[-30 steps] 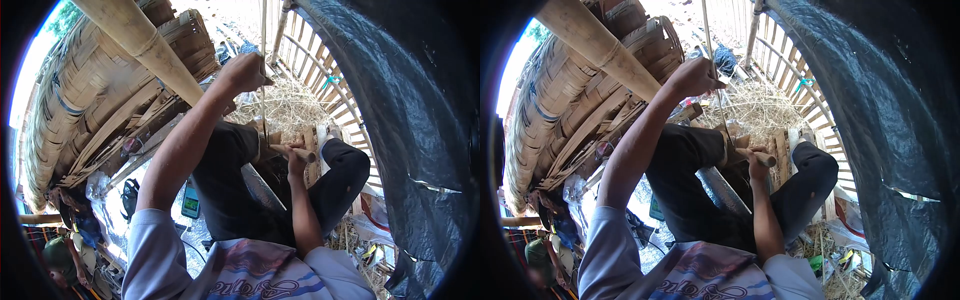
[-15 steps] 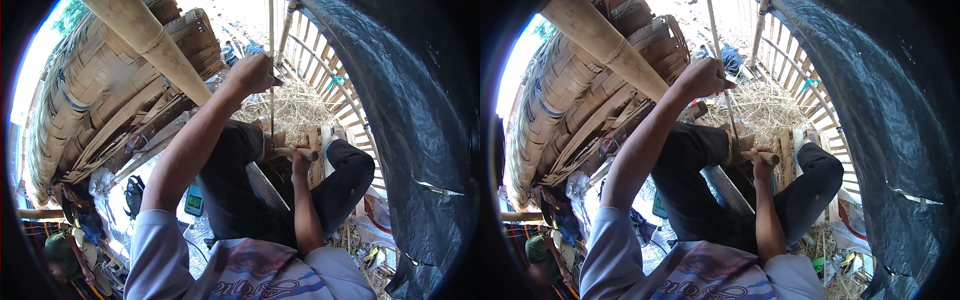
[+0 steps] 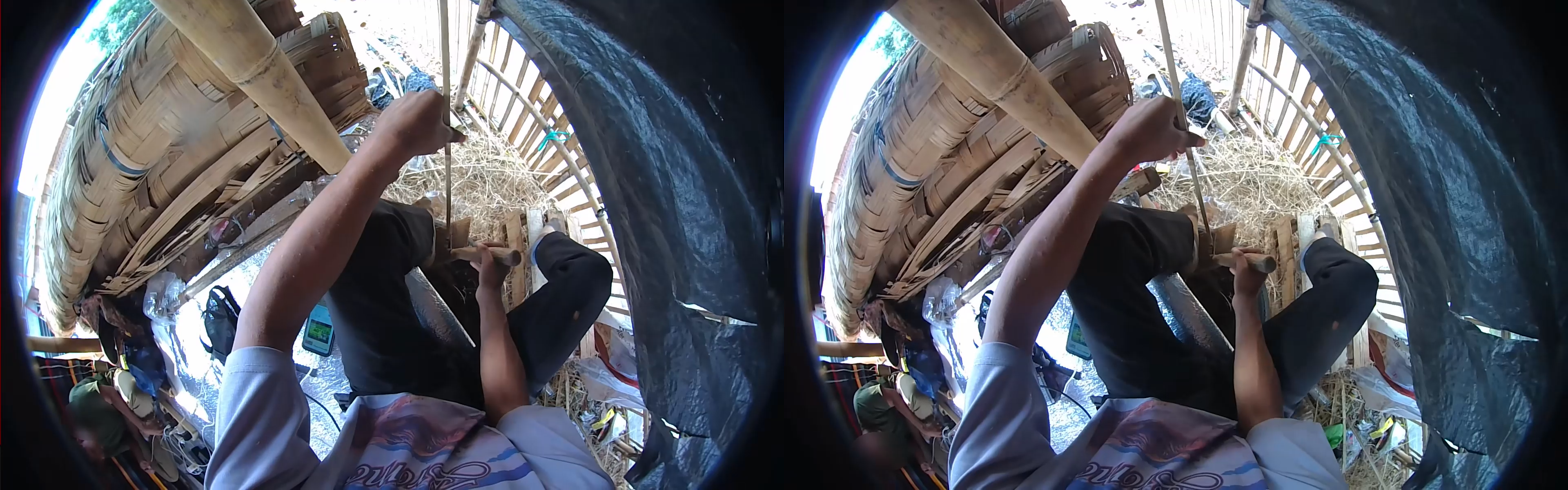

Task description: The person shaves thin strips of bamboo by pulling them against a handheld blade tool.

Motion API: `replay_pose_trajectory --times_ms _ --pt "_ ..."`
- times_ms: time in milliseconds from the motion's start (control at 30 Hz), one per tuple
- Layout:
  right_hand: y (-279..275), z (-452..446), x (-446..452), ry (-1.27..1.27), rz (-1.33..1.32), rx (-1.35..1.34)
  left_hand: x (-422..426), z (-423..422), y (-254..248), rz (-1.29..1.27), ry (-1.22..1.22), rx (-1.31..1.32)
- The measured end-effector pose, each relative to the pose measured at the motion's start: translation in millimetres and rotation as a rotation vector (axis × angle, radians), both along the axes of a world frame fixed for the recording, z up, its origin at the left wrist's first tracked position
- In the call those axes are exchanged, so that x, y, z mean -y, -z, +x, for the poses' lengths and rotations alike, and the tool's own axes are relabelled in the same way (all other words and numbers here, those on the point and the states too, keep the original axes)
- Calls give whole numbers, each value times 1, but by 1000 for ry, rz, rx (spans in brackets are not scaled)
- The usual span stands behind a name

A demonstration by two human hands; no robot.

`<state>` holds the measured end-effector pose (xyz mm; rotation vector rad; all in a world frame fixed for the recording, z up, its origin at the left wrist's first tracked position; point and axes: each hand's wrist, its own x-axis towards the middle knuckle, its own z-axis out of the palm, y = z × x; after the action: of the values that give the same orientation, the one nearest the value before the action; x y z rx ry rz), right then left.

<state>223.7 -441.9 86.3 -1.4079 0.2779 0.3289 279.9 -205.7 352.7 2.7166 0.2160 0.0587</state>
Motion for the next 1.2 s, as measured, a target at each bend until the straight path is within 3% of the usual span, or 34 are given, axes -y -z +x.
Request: replay_pose_trajectory --times_ms 67,333,467,633,833,1000,1133,1200 --pt "-18 4 2 67 54 -76 -8 0 7 -39 -7 35" --pt "-86 21 15 -32 413 119 -32 -9 9 -21 -42 41" --pt "-103 22 19 -72 495 161 -30 -11 10 -135 -31 32" --pt "-104 23 19 -92 432 223 -29 -8 14 -188 13 75" --pt "-77 26 19 112 504 114 -32 -7 10 -225 5 27" --pt "-74 17 11 -70 173 372 -13 -4 6 -244 89 29" --pt "-97 18 19 -14 302 391 -7 0 10 -244 118 14" --pt "-110 23 28 1 402 316 -4 2 5 -127 182 15"
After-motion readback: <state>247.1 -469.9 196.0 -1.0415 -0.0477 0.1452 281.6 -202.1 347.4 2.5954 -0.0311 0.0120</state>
